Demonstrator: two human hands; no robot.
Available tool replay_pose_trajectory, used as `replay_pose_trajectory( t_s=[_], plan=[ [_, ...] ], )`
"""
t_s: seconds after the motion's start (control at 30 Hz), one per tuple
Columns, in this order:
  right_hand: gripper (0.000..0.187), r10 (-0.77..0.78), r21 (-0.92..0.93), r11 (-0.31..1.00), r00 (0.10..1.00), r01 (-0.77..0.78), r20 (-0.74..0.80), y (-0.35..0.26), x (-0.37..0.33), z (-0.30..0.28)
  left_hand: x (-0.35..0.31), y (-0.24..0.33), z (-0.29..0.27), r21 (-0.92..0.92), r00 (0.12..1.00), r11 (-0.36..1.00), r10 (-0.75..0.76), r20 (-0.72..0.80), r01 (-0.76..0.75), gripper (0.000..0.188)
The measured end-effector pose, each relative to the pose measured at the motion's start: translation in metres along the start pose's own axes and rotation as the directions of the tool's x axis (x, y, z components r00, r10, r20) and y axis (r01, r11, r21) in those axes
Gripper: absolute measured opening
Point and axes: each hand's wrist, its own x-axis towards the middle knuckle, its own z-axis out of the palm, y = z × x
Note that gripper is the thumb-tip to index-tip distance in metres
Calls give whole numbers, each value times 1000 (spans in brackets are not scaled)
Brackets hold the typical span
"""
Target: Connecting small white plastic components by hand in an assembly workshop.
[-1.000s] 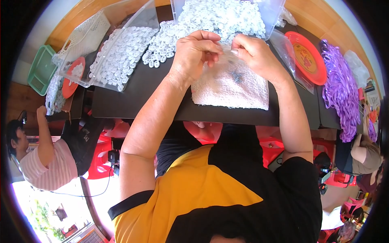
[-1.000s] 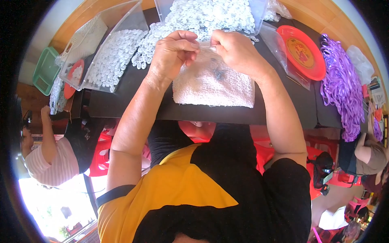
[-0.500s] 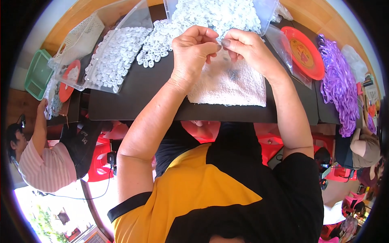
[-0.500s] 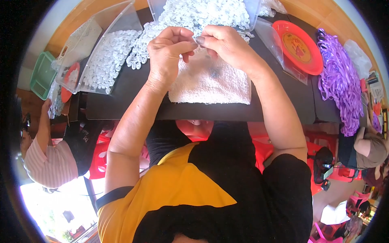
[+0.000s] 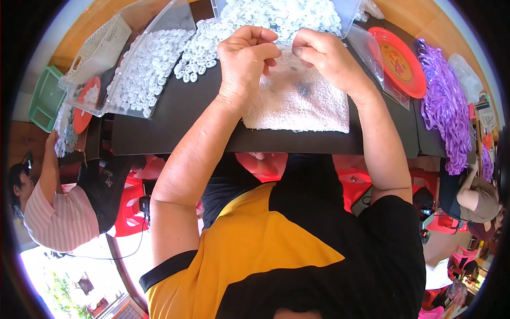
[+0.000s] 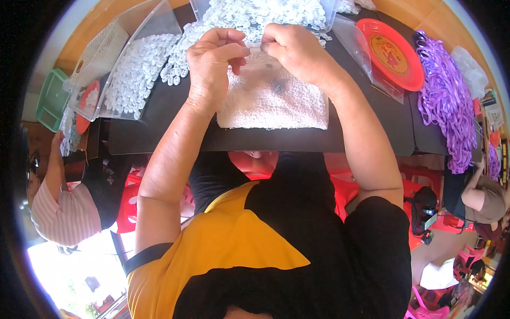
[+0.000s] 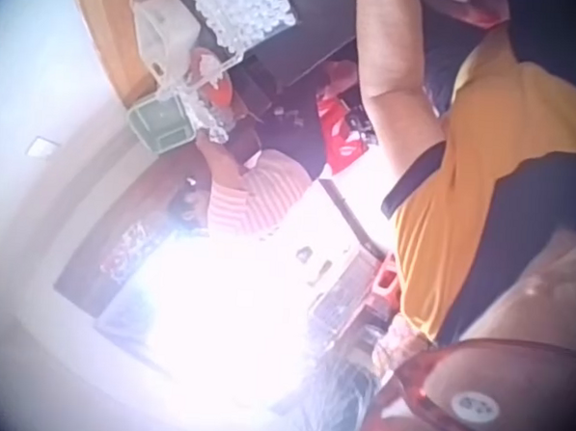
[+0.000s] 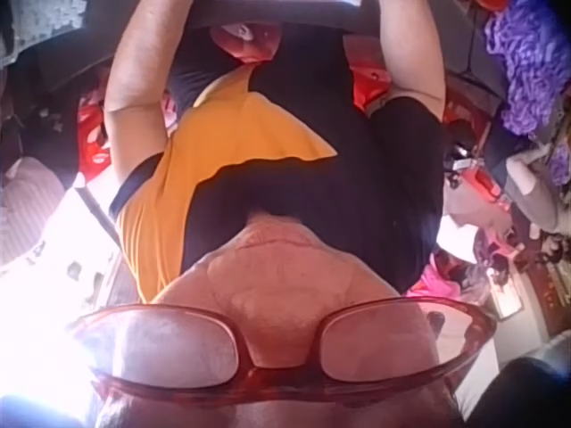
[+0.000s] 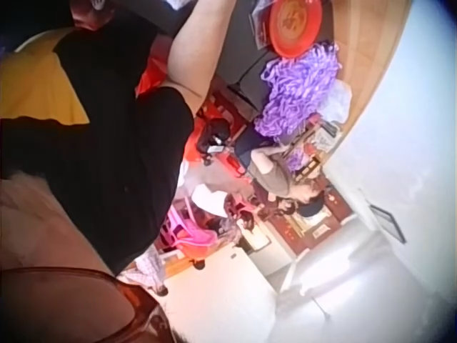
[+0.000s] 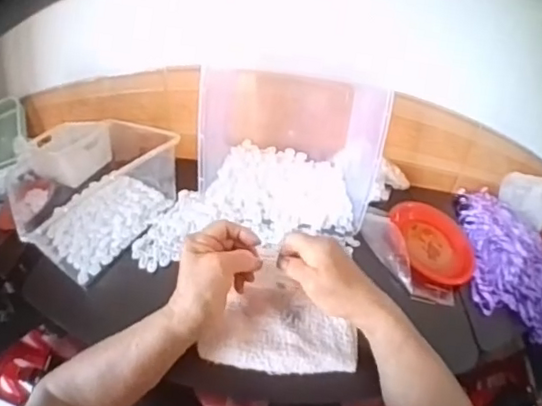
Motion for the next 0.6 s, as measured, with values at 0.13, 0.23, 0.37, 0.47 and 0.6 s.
replay_pose_trajectory(
  t_s=[0.13, 0.23, 0.37, 0.47, 0.6],
  plan=[
    [15, 3, -310, 951, 1000, 1, 11, 10, -1, -9, 5, -1, -4, 188, 993, 976, -118, 14, 113, 16],
    [15, 32, -398, 917, 999, -26, 8, 19, 0, -8, 8, -10, -8, 316, 995, 946, -86, 41, 69, 14],
    [12, 70, -452, 891, 997, -48, 33, 16, 0, -9, 11, -20, -12, 550, 990, 826, 59, 127, -120, 15],
    [10, 88, -453, 889, 995, -62, 37, 18, -1, -10, 9, -23, -10, 692, 974, 686, 151, 169, -226, 9],
    [10, 26, -461, 887, 1000, -18, 10, 22, -1, -12, 9, -28, -5, 746, 888, 495, 349, 299, -446, 5]
  ],
)
